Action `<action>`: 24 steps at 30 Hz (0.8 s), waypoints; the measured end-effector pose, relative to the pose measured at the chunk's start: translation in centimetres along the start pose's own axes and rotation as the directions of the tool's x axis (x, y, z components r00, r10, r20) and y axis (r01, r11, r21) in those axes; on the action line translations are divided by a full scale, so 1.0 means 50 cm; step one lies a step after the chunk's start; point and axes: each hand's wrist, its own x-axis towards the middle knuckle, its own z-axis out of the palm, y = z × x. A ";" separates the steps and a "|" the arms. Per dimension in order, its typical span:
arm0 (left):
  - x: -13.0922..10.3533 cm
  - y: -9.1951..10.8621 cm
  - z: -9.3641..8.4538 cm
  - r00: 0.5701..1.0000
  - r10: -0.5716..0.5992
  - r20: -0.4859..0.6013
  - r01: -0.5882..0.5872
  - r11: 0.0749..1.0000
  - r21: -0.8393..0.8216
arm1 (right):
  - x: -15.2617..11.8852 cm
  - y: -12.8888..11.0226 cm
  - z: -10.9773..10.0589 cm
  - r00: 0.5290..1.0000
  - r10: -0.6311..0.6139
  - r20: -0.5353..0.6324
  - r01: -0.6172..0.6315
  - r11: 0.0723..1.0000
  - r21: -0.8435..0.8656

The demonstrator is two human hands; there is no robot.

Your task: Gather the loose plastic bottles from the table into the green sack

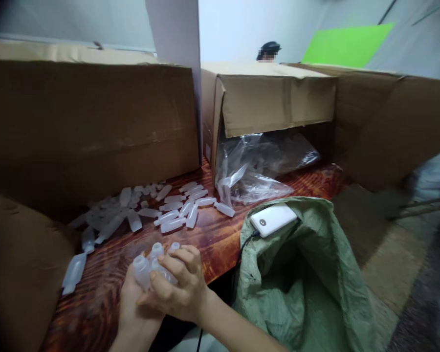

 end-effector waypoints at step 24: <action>0.032 -0.022 0.013 0.983 0.178 -0.048 -0.158 0.949 0.274 | 0.018 0.055 -0.017 0.950 0.038 0.310 -0.086 0.986 0.142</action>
